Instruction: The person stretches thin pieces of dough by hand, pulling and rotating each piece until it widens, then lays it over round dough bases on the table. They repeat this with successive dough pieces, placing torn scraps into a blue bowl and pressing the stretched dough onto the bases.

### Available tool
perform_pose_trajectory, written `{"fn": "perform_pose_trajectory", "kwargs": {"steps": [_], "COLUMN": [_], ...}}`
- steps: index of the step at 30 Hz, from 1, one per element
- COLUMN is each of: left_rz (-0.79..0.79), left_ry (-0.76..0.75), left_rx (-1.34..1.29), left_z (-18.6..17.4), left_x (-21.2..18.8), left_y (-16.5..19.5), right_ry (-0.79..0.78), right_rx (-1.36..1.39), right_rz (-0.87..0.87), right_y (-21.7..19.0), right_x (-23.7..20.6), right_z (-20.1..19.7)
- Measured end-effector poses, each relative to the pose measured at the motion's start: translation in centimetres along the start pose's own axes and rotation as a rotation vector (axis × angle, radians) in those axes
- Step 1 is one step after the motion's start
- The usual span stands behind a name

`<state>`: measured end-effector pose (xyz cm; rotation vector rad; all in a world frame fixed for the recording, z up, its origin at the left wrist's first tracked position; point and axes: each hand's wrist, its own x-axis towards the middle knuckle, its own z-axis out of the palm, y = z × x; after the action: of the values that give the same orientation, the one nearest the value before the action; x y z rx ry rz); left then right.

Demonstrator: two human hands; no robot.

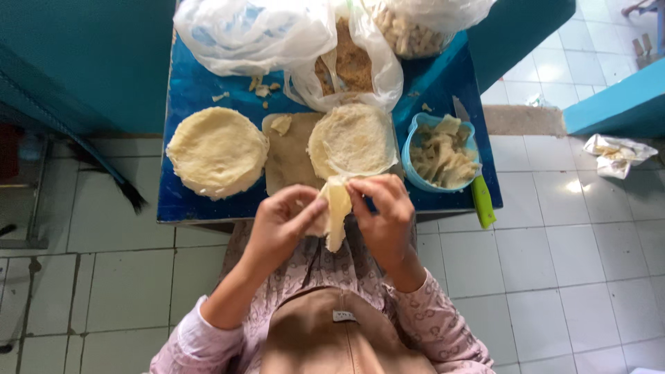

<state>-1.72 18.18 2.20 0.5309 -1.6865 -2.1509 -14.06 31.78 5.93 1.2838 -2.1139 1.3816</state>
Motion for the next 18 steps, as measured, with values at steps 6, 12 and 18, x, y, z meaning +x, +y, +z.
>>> {"fn": "perform_pose_trajectory", "kwargs": {"steps": [6, 12, 18], "left_rz": [0.076, 0.64, 0.262], "left_ry": [0.168, 0.307, 0.18], "left_rx": [0.183, 0.556, 0.337], "left_z": [-0.6, 0.0, -0.2], "left_x": [7.1, 10.3, 10.3], "left_y": [2.9, 2.5, 2.0], "right_ry": [0.022, 0.086, -0.022], "right_rx": [0.209, 0.185, 0.217], "right_rz": [0.168, 0.055, 0.194], "right_y": [1.9, 3.5, 4.9], "right_x": [4.9, 5.6, 5.4], "right_z": [1.9, 4.3, 5.6]}}
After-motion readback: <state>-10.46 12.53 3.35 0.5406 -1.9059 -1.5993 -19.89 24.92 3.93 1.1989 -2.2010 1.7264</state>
